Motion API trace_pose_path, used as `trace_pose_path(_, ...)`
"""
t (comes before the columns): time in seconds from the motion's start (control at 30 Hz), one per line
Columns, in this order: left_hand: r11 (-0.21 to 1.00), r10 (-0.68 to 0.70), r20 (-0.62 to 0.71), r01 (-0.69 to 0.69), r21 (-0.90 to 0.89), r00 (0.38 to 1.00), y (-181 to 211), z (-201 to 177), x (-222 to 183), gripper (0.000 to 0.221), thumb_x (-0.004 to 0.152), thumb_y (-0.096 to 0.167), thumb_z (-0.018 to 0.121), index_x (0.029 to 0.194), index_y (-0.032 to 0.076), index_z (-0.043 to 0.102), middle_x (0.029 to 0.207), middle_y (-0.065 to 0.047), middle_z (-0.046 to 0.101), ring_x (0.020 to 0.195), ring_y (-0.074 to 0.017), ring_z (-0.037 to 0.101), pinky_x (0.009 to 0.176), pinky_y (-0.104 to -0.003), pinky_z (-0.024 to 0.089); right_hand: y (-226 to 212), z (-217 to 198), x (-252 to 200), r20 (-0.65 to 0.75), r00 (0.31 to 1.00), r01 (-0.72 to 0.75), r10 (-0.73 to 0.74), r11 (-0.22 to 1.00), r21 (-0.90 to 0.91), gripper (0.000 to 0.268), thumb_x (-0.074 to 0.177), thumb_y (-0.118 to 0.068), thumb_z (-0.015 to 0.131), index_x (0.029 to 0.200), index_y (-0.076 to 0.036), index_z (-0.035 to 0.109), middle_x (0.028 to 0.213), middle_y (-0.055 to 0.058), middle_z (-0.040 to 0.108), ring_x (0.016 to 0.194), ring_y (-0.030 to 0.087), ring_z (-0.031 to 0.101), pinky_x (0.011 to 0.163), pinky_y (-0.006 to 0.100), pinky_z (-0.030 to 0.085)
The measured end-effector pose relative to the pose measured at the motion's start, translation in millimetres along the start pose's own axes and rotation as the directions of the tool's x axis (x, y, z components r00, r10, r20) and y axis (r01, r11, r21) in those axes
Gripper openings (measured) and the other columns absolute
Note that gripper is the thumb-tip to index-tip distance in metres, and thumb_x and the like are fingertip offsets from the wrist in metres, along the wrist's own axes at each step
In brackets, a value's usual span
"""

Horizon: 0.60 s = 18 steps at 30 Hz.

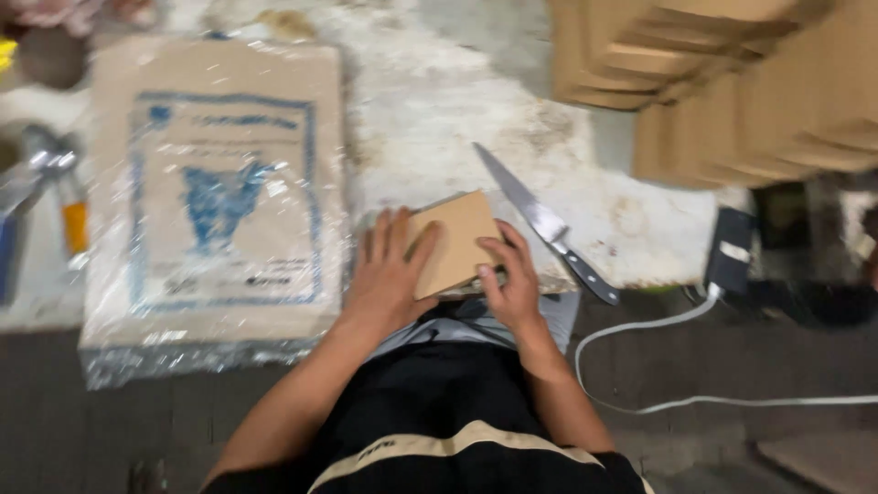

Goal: Lining small cardboard boxes with folded paper inserts

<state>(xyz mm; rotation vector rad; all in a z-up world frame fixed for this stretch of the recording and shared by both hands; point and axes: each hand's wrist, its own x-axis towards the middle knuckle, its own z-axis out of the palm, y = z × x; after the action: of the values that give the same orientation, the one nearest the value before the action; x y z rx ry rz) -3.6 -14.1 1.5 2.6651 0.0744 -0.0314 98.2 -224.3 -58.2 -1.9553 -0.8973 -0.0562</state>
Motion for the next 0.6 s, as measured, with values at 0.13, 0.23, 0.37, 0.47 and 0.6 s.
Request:
trace_pose_path(0.13,0.999,0.038,-0.081,-0.041,-0.034,0.996,-8.2,9.0,3.8,0.109,0.056,0.03,0.09,0.149,0.014,0.037,0.141,-0.03,0.034,0.134,-0.0548,0.029,0.089,-0.066,0.048,-0.3,0.0,4.0,-0.011,0.999,0.052,-0.052,0.996,0.077,0.046,0.099,-0.033,0.05,0.133,-0.002,0.05,0.138,0.027,0.047,0.13,0.044,0.046,0.109,0.055,0.035)
trace_pose_path(0.23,0.987,0.067,-0.192,-0.093,-0.131,0.979,-23.8,-15.1,6.1,0.105,0.058,0.038,0.087,0.149,0.018,0.04,0.134,-0.028,0.041,0.125,-0.0561,0.038,0.084,-0.065,0.052,13.3,4.0,-3.2,-0.1,0.994,0.074,-0.049,0.963,0.259,0.066,0.101,-0.042,0.039,0.149,0.001,0.022,0.15,0.026,0.033,0.137,0.037,0.037,0.113,0.051,0.03)
trace_pose_path(0.37,0.988,0.093,-0.32,-0.128,-0.09,0.943,-62.6,-79.3,29.7,0.101,0.057,0.027,0.087,0.147,0.013,0.042,0.132,-0.03,0.038,0.122,-0.0608,0.036,0.086,-0.064,0.055,9.1,8.8,-4.9,-0.031,0.996,-0.078,0.086,0.977,0.196,0.062,0.101,-0.033,0.043,0.149,-0.003,0.015,0.147,0.021,0.031,0.129,0.039,0.045,0.1,0.046,0.042)
trace_pose_path(0.47,0.998,-0.049,-0.138,0.055,0.044,0.989,-96.8,-125.9,69.0,0.114,0.07,0.045,0.092,0.155,0.021,0.021,0.156,-0.026,0.009,0.144,-0.0459,0.012,0.089,-0.07,0.049,-12.5,14.6,5.9,-0.071,0.997,0.015,-0.018,0.999,-0.045,0.041,0.094,-0.022,0.058,0.126,0.003,0.052,0.133,0.023,0.051,0.129,0.038,0.049,0.111,0.047,0.04)
trace_pose_path(0.6,0.904,0.108,-0.35,0.055,0.425,0.93,-167.0,-133.1,151.1,0.088,0.071,0.055,0.083,0.139,0.016,0.043,0.125,-0.02,0.046,0.112,-0.0385,0.043,0.071,-0.054,0.056,-31.4,17.0,13.5,0.066,0.989,0.15,-0.135,0.879,-0.453,0.016,0.093,-0.022,0.06,0.104,-0.017,0.071,0.117,-0.001,0.067,0.107,0.023,0.062,0.087,0.037,0.045)
